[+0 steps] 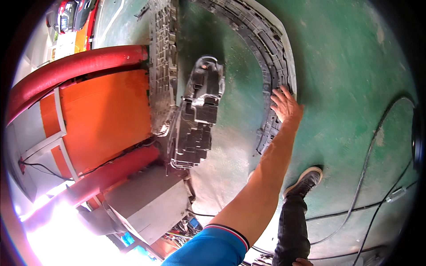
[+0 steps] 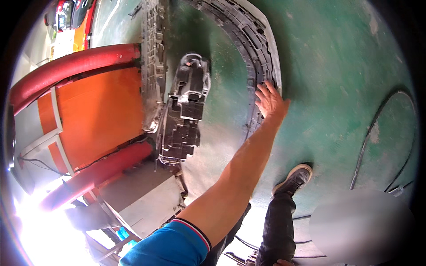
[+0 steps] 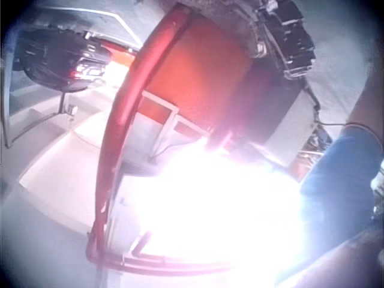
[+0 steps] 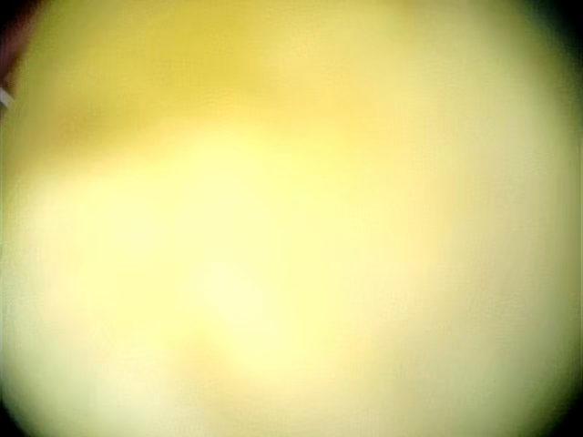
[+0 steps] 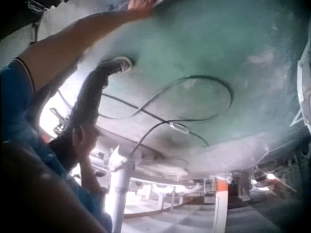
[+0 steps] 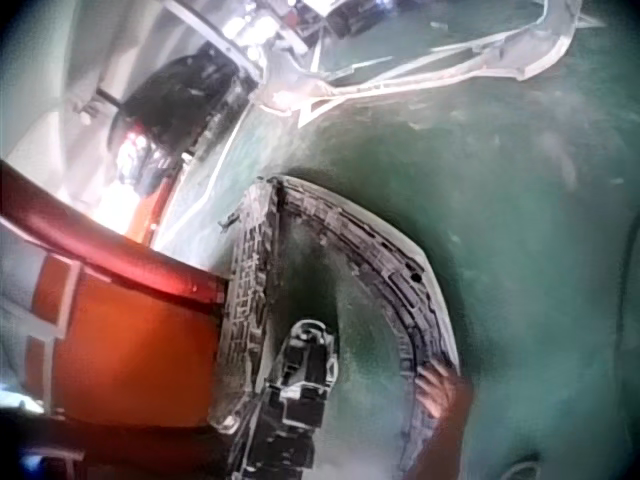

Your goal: The person retrieves a car bumper from a stand and places it on the floor. They then use a metal pry tool to remove a long plastic trim strip from the bumper's edge, working systematically along its length.

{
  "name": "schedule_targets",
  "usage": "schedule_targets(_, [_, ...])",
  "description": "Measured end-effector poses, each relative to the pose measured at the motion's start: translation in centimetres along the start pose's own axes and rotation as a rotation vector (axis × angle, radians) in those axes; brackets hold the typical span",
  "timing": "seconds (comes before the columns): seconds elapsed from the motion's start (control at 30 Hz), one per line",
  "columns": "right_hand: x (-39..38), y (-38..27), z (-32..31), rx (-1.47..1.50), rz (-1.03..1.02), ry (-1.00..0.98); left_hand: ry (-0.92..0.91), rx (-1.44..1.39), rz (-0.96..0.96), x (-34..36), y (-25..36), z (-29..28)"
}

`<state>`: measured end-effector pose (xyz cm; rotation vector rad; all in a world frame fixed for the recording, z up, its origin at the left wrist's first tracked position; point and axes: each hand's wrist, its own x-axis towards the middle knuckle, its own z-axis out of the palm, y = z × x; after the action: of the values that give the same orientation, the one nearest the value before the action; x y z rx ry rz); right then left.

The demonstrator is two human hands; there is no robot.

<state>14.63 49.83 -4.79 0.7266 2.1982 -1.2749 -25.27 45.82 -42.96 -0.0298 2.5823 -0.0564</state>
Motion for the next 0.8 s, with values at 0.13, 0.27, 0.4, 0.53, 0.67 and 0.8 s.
schedule_targets(0.13, [-0.2, 0.3, 0.3, 0.023, -0.064, 0.064, 0.362, 0.135, 0.098, 2.1, -4.0, 3.8])
schedule_targets(0.27, [-2.3, 0.6, 1.6, -0.050, 0.020, -0.007, 0.275, 0.018, 0.160, -1.0, -5.4, -0.3])
schedule_targets(0.4, [-2.7, 0.3, 4.1, -0.187, -0.059, -0.005, 0.303, 0.051, 0.248, -5.8, -8.1, -8.5])
schedule_targets(0.53, [-1.8, -2.1, 5.2, -0.380, 0.033, -0.182, 0.309, -0.100, 0.277, -9.9, -11.8, -16.9])
schedule_targets(0.67, [-1.4, -4.6, 6.9, -0.478, 0.079, -0.214, 0.314, -0.260, 0.292, -13.3, -16.6, -26.1])
schedule_targets(0.8, [-1.8, -2.0, 7.7, -0.423, -0.113, -0.008, 0.288, -0.322, 0.342, -16.1, -22.0, -33.3])
